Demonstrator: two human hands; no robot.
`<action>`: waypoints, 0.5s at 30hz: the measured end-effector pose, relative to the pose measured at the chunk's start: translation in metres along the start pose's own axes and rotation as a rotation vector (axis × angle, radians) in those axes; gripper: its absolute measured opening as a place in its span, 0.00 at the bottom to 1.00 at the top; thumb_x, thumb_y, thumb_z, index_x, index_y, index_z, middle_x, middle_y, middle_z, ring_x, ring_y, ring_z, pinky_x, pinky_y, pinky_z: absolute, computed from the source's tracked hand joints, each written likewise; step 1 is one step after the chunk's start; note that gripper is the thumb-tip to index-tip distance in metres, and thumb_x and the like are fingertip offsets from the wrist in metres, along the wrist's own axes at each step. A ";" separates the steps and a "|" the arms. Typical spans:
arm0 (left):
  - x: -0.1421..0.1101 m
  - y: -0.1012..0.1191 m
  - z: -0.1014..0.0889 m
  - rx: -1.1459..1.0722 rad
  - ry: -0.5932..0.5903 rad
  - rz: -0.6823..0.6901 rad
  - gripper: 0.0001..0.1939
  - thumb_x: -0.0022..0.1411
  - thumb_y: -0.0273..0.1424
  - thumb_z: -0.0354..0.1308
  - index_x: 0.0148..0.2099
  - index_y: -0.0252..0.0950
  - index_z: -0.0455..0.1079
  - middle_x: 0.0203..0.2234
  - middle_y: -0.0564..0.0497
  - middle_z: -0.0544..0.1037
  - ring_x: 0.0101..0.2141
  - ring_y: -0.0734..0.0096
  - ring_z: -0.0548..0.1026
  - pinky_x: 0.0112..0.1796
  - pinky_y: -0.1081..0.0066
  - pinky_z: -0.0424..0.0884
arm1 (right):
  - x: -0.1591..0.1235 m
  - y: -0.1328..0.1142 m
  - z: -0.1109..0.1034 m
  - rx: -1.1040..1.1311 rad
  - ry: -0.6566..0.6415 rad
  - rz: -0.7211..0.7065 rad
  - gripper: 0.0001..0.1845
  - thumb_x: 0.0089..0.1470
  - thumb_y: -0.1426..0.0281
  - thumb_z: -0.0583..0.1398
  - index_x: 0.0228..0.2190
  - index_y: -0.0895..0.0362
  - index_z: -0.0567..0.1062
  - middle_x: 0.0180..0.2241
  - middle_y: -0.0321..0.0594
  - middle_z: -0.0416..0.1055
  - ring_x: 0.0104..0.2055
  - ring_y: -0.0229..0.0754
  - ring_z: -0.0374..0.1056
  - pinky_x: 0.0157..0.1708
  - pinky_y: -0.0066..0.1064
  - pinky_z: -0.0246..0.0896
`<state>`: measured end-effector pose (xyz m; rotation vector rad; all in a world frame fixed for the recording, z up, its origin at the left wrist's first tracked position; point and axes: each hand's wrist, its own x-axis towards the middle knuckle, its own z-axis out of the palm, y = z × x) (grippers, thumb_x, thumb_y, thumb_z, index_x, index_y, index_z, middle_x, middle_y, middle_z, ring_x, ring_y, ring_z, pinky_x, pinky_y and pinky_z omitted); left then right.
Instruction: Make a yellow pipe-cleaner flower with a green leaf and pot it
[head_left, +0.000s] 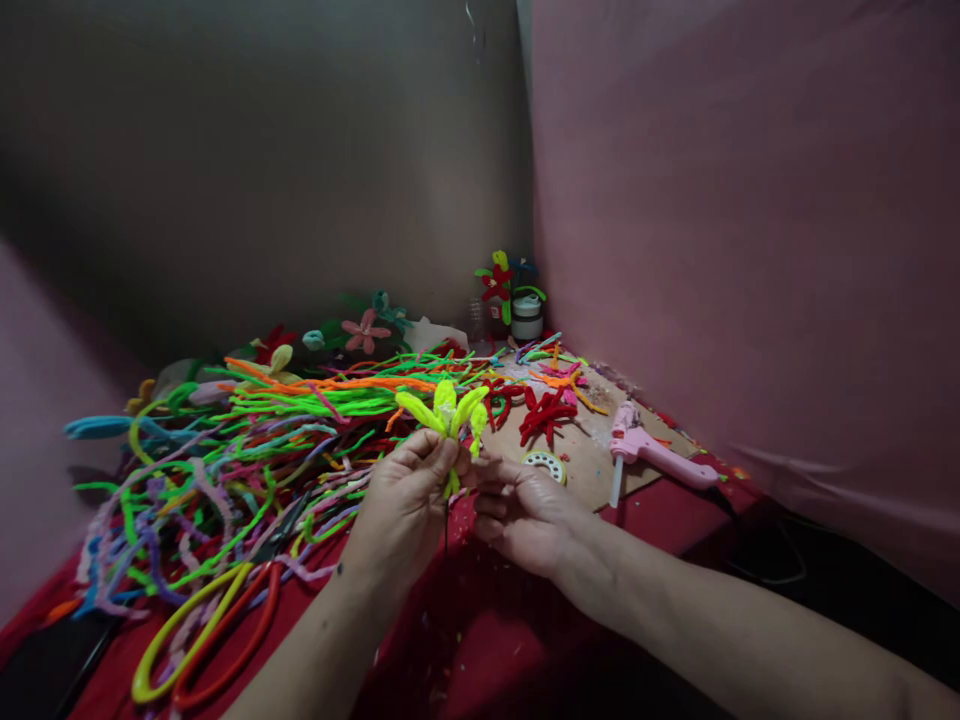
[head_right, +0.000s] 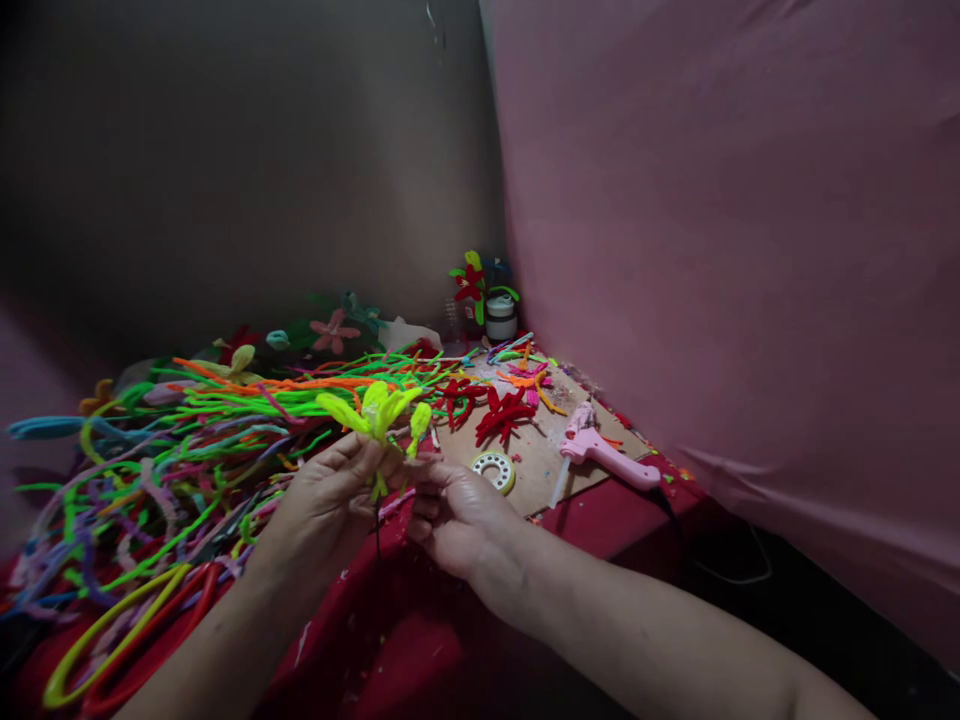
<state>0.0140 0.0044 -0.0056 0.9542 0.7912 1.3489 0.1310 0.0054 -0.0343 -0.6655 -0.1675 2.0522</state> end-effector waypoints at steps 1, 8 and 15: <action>0.000 0.000 0.000 0.003 -0.005 -0.001 0.09 0.46 0.29 0.67 0.27 0.31 0.70 0.20 0.53 0.71 0.23 0.77 0.69 0.30 0.75 0.66 | 0.000 0.000 -0.001 0.004 -0.003 0.008 0.10 0.37 0.79 0.61 0.20 0.57 0.65 0.12 0.25 0.53 0.14 0.28 0.42 0.15 0.23 0.34; 0.001 -0.001 -0.002 -0.043 -0.020 0.007 0.10 0.46 0.28 0.68 0.26 0.32 0.69 0.20 0.54 0.70 0.23 0.79 0.67 0.28 0.77 0.66 | -0.007 -0.001 -0.004 -0.060 -0.072 -0.041 0.12 0.35 0.80 0.62 0.21 0.56 0.64 0.13 0.24 0.50 0.15 0.28 0.43 0.16 0.23 0.35; -0.003 0.008 0.003 -0.024 0.027 0.025 0.13 0.43 0.33 0.70 0.27 0.32 0.70 0.20 0.53 0.69 0.23 0.77 0.66 0.26 0.77 0.65 | -0.052 -0.042 -0.049 -0.925 0.066 -0.655 0.12 0.44 0.66 0.63 0.33 0.56 0.72 0.26 0.35 0.67 0.25 0.34 0.60 0.25 0.29 0.54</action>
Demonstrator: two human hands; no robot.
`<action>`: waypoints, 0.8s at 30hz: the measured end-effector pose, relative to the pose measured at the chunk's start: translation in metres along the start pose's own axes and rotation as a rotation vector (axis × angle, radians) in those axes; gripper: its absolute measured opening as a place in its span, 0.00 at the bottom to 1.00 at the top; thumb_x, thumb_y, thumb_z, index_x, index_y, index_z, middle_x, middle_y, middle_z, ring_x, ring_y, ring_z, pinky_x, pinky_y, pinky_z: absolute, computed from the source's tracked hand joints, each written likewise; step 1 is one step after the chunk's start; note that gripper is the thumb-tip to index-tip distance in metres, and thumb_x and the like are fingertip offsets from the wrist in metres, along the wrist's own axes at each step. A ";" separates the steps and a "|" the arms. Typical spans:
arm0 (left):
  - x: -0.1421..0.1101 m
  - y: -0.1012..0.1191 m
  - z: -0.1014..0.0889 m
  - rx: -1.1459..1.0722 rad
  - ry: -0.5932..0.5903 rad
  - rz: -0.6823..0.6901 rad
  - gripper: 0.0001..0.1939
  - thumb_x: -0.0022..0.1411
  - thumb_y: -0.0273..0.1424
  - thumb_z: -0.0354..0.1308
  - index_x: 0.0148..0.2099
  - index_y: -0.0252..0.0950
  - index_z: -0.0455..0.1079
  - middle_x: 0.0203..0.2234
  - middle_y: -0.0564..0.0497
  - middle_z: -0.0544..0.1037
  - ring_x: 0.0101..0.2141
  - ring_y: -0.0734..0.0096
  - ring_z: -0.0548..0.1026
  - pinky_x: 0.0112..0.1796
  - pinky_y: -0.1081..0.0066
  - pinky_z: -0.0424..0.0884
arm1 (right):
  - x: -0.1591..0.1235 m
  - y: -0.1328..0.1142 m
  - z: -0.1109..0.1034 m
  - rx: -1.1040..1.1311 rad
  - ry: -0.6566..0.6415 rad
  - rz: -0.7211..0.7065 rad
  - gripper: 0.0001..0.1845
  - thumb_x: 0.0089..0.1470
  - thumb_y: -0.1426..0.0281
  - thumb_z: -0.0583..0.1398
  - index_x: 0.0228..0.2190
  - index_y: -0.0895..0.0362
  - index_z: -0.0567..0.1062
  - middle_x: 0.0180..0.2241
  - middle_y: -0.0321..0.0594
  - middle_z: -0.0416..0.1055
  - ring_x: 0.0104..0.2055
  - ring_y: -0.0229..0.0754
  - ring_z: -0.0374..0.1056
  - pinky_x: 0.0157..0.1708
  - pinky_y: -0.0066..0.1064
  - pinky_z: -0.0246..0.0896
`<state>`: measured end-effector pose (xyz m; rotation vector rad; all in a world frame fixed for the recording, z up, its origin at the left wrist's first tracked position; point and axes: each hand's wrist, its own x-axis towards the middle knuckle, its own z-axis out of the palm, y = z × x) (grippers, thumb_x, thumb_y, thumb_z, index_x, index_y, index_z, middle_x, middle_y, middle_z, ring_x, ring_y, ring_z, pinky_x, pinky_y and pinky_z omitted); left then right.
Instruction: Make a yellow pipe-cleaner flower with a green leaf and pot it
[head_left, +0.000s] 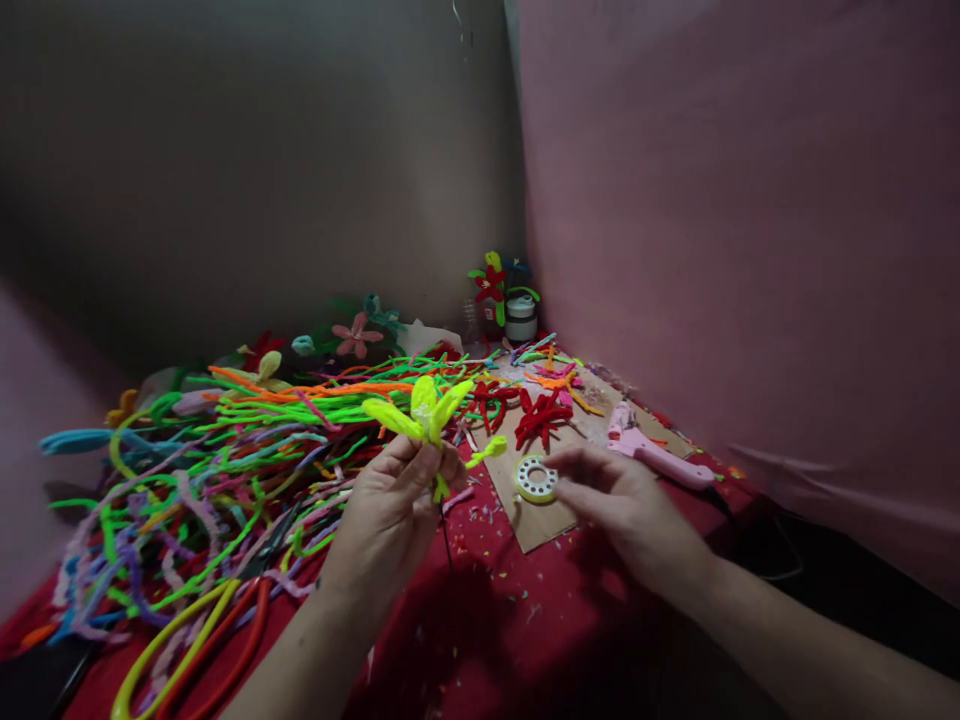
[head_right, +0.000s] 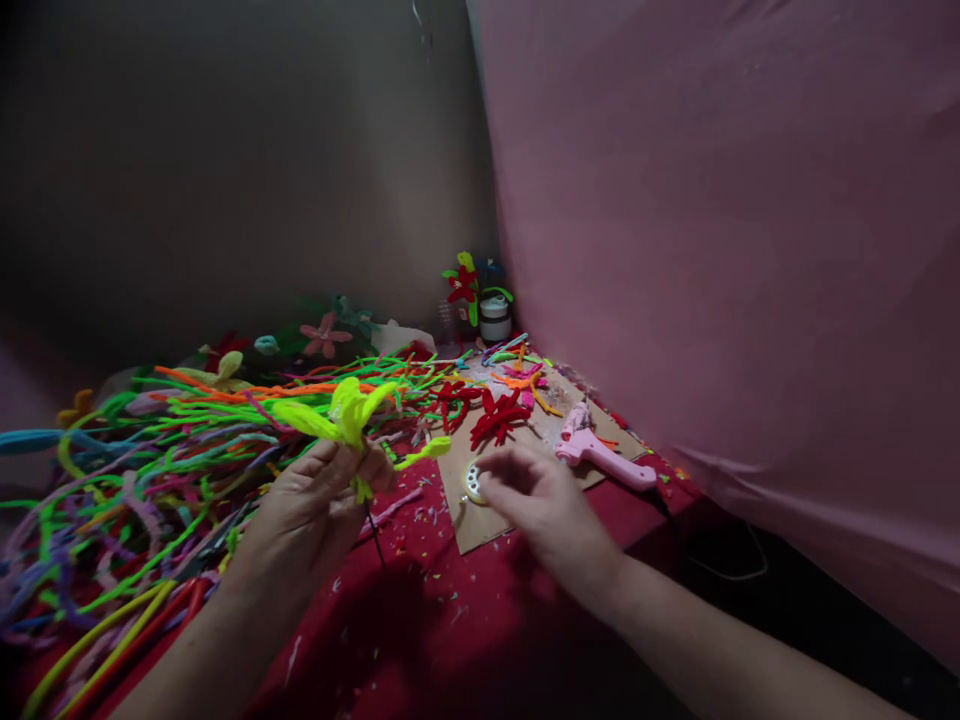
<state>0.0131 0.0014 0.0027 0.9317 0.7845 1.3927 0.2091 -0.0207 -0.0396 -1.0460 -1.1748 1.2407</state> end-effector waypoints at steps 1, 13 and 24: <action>0.000 0.001 0.001 -0.016 0.005 0.011 0.14 0.42 0.33 0.70 0.28 0.32 0.70 0.20 0.53 0.68 0.23 0.77 0.66 0.25 0.77 0.65 | 0.000 0.002 -0.019 -0.195 0.097 -0.145 0.11 0.47 0.65 0.61 0.35 0.55 0.72 0.31 0.39 0.69 0.31 0.39 0.64 0.32 0.32 0.58; 0.014 0.000 -0.005 -0.271 0.095 -0.038 0.12 0.39 0.27 0.71 0.24 0.31 0.70 0.19 0.54 0.68 0.22 0.77 0.66 0.24 0.75 0.67 | 0.011 0.033 -0.117 -1.407 0.282 -0.351 0.22 0.52 0.68 0.52 0.48 0.61 0.69 0.35 0.50 0.68 0.37 0.51 0.64 0.37 0.41 0.62; 0.015 0.022 -0.015 -0.293 0.110 0.043 0.08 0.50 0.28 0.65 0.27 0.34 0.67 0.21 0.55 0.65 0.23 0.78 0.66 0.29 0.73 0.70 | 0.013 -0.022 -0.041 0.185 0.117 -0.034 0.20 0.35 0.62 0.69 0.34 0.56 0.77 0.24 0.36 0.68 0.20 0.32 0.57 0.20 0.26 0.54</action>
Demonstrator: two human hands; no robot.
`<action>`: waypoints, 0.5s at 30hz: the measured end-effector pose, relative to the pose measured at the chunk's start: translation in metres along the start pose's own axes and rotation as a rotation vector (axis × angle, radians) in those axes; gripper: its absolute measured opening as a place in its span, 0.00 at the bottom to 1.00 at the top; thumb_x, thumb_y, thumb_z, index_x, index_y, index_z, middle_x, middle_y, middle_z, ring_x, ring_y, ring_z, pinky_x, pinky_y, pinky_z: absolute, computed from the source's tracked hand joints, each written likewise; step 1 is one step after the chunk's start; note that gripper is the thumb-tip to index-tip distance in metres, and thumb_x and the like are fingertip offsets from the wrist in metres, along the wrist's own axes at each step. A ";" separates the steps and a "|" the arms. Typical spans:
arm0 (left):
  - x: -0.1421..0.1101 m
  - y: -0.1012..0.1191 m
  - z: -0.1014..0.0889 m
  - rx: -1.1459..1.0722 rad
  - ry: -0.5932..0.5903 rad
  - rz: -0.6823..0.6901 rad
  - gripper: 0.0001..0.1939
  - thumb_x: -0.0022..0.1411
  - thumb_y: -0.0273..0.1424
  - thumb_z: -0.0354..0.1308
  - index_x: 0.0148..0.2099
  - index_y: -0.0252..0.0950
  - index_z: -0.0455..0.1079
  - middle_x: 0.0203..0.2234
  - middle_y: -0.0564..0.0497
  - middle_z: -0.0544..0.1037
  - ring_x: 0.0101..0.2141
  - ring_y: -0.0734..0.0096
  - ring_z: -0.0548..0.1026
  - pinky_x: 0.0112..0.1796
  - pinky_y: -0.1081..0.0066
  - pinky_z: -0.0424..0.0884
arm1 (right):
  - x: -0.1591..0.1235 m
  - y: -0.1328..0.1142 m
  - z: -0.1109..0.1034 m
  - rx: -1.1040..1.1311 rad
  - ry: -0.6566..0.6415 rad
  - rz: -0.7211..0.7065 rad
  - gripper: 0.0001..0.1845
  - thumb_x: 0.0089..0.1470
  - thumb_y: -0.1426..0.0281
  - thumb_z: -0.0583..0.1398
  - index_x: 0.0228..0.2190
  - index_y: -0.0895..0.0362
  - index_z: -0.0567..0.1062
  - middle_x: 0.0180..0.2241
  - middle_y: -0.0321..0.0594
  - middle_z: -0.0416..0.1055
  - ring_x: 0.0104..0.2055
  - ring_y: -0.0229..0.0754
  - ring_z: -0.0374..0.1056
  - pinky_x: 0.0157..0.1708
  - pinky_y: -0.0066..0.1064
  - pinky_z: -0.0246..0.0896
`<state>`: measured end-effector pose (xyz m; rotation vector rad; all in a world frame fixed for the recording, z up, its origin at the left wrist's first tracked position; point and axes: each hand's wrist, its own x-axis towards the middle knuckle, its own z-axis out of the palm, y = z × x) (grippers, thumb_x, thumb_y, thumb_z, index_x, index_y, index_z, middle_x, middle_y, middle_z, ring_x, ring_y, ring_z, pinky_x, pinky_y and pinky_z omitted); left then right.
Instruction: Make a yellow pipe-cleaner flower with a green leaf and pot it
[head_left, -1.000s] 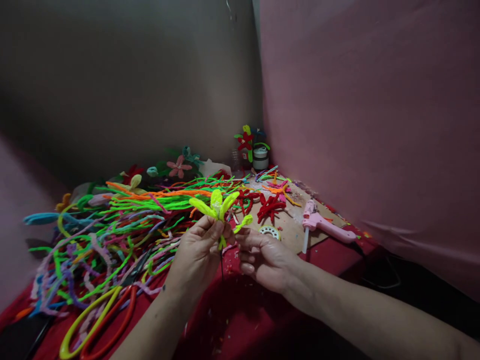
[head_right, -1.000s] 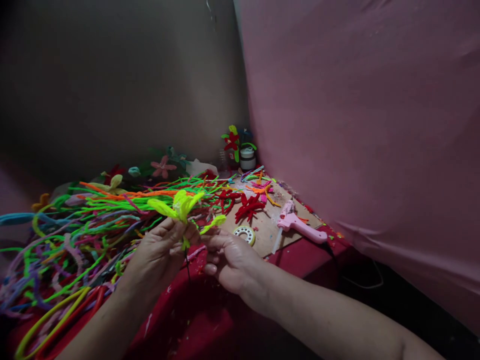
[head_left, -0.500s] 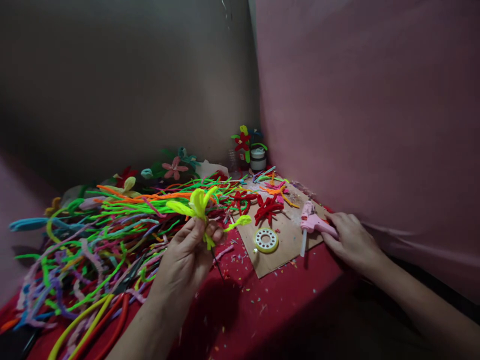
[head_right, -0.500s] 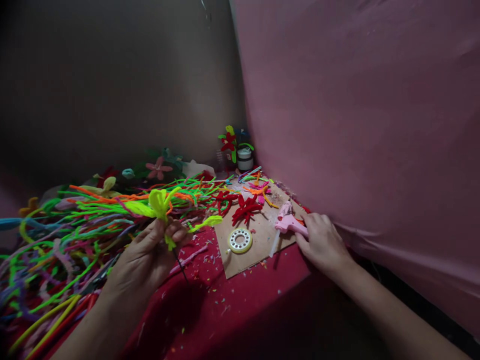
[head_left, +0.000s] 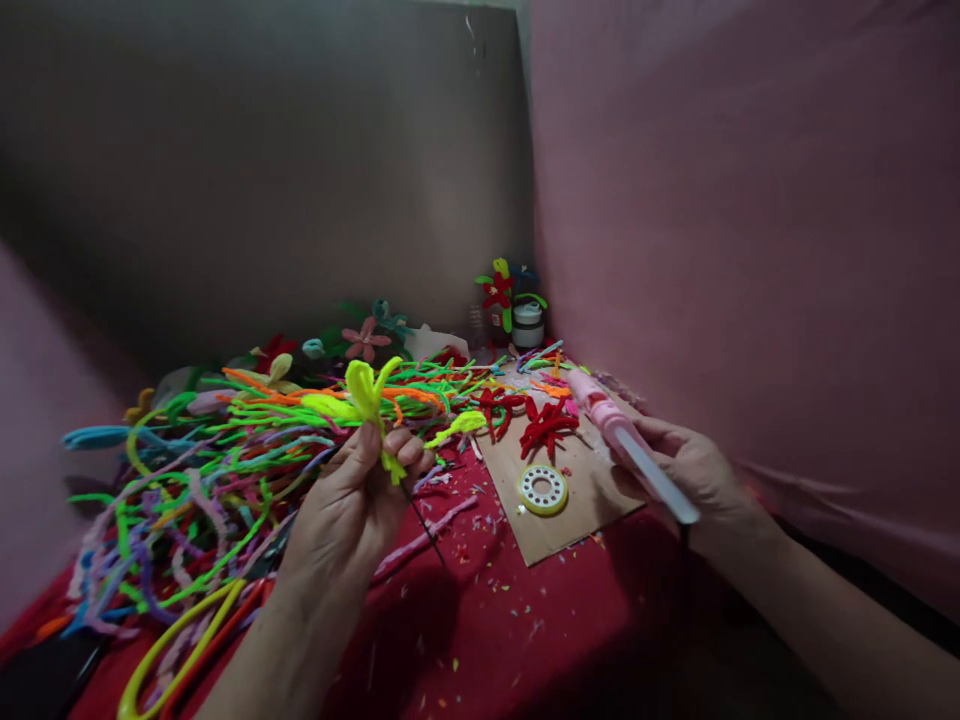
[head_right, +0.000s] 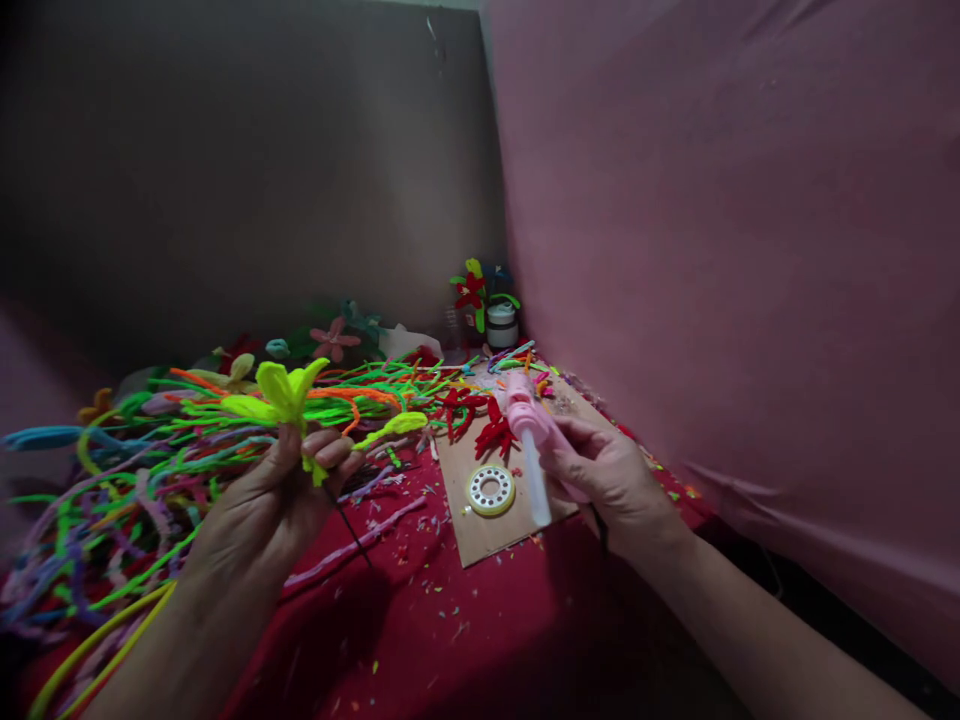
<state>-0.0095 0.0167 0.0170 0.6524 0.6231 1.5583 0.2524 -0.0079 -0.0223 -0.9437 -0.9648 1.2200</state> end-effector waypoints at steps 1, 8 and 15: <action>0.000 0.004 0.001 -0.007 -0.001 0.016 0.08 0.52 0.28 0.64 0.27 0.34 0.67 0.21 0.55 0.65 0.23 0.78 0.66 0.29 0.73 0.70 | 0.002 -0.003 0.014 0.090 -0.085 0.026 0.21 0.32 0.63 0.70 0.33 0.57 0.77 0.24 0.36 0.67 0.20 0.31 0.56 0.19 0.25 0.53; 0.005 0.029 -0.005 -0.103 0.023 0.122 0.10 0.61 0.25 0.54 0.26 0.32 0.62 0.21 0.55 0.64 0.22 0.79 0.66 0.30 0.73 0.71 | 0.029 -0.023 0.092 0.394 -0.483 -0.067 0.10 0.46 0.63 0.62 0.25 0.58 0.72 0.23 0.35 0.64 0.21 0.32 0.54 0.19 0.23 0.54; 0.011 0.034 -0.014 -0.141 0.018 0.141 0.12 0.62 0.24 0.49 0.26 0.31 0.63 0.21 0.53 0.64 0.23 0.78 0.66 0.28 0.73 0.70 | 0.040 0.005 0.094 0.175 -0.605 0.017 0.20 0.46 0.54 0.60 0.33 0.58 0.75 0.23 0.39 0.67 0.19 0.33 0.55 0.17 0.26 0.53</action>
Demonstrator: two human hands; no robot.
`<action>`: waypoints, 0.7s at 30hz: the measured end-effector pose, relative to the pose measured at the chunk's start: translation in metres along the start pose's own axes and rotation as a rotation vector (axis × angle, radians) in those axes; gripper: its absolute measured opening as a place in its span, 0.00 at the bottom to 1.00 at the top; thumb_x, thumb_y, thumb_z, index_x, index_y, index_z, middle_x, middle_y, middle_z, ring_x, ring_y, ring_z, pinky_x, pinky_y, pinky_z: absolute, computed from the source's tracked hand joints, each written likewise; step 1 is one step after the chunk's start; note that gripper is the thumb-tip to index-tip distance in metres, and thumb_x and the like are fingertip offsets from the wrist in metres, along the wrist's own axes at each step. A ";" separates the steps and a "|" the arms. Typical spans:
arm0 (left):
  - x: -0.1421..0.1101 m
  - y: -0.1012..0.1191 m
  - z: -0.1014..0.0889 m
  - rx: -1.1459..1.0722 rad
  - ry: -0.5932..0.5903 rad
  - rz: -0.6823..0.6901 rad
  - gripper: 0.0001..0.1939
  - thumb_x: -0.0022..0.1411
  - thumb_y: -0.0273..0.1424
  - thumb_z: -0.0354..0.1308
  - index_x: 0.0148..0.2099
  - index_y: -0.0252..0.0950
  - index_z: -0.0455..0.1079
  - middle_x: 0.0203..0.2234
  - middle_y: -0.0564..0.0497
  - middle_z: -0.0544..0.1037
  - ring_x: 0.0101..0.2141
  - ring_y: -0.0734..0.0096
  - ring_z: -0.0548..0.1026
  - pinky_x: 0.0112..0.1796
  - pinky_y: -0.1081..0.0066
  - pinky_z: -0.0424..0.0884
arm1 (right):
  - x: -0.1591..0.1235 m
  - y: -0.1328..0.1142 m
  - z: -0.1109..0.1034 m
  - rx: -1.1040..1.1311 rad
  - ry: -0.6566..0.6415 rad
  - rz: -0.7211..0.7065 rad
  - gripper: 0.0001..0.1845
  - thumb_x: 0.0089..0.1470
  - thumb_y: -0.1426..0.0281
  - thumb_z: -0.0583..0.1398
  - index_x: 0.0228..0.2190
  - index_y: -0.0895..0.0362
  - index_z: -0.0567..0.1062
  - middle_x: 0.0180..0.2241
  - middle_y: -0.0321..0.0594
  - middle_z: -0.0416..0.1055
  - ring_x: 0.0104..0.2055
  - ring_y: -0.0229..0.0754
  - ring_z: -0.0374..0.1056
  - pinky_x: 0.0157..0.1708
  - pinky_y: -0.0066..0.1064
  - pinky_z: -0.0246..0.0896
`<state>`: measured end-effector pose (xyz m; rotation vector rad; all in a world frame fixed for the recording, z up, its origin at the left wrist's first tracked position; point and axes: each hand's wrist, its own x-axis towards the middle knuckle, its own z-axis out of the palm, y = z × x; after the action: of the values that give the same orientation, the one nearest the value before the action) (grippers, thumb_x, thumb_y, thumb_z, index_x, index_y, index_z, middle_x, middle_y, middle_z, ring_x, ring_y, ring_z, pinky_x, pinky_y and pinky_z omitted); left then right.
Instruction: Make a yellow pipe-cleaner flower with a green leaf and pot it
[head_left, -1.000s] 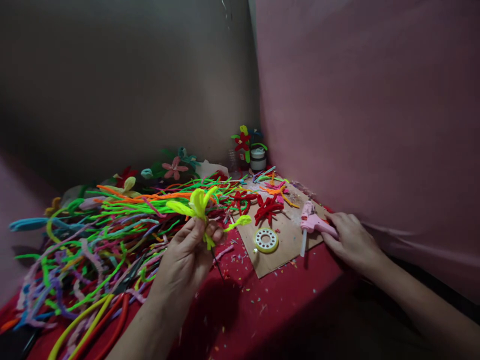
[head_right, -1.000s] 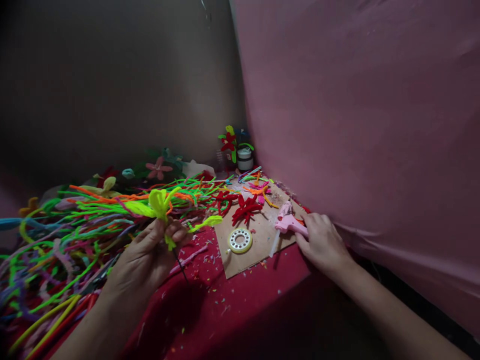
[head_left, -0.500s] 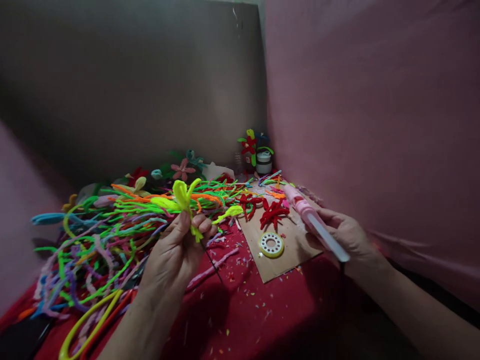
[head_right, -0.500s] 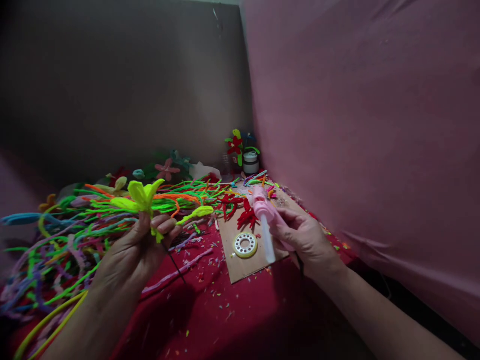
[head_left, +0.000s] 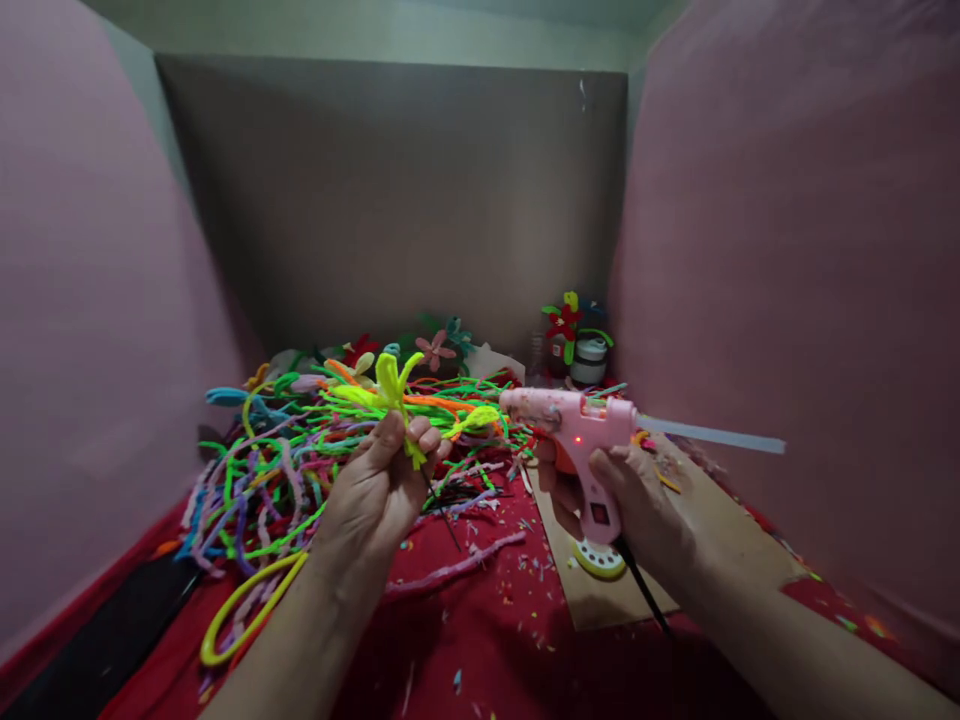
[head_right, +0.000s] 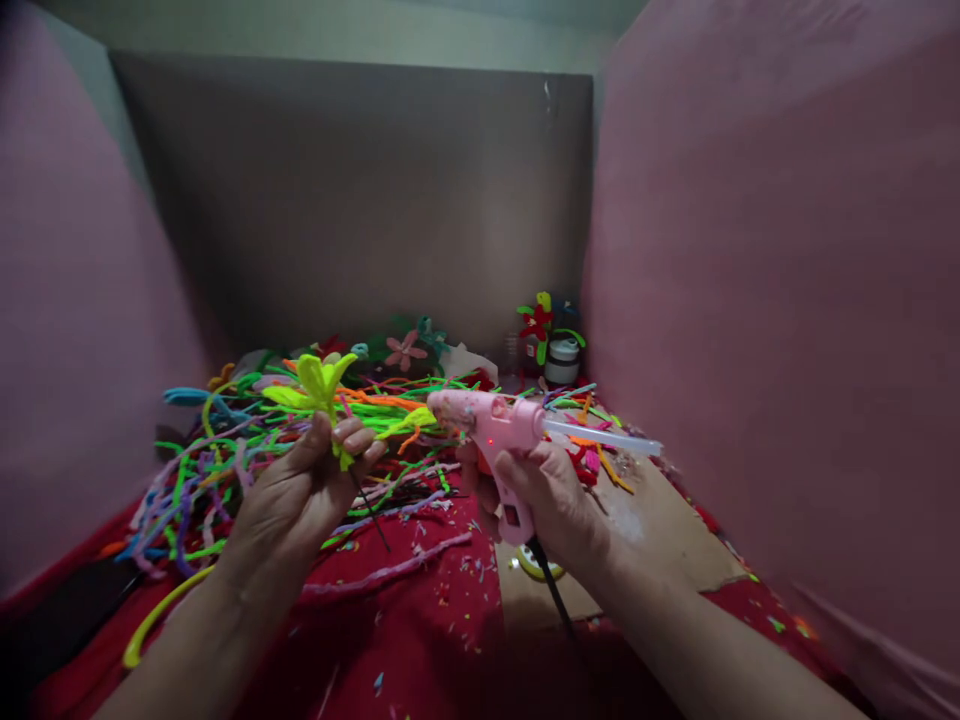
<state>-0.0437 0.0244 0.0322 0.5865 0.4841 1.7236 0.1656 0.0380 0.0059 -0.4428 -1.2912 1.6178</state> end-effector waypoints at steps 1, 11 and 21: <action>0.000 0.000 0.000 -0.003 0.006 0.001 0.11 0.62 0.24 0.50 0.26 0.31 0.63 0.21 0.53 0.64 0.23 0.78 0.66 0.28 0.73 0.70 | -0.002 0.004 -0.004 -0.006 0.015 0.035 0.20 0.46 0.54 0.60 0.33 0.57 0.75 0.23 0.39 0.67 0.19 0.34 0.55 0.17 0.27 0.52; 0.004 -0.001 -0.003 0.015 0.016 0.011 0.10 0.62 0.23 0.50 0.27 0.31 0.64 0.21 0.52 0.65 0.23 0.77 0.67 0.27 0.73 0.70 | -0.008 0.013 -0.013 -0.116 0.021 0.093 0.21 0.43 0.52 0.63 0.31 0.58 0.76 0.24 0.40 0.68 0.20 0.33 0.58 0.20 0.26 0.53; 0.001 -0.004 0.000 0.042 0.006 0.026 0.09 0.60 0.24 0.52 0.27 0.32 0.64 0.21 0.52 0.65 0.23 0.75 0.67 0.27 0.72 0.70 | -0.008 0.012 -0.009 -0.154 0.009 0.088 0.21 0.44 0.52 0.63 0.30 0.58 0.74 0.23 0.38 0.66 0.20 0.32 0.57 0.19 0.25 0.52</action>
<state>-0.0406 0.0261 0.0294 0.6201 0.5202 1.7443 0.1704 0.0363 -0.0107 -0.6074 -1.4125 1.5925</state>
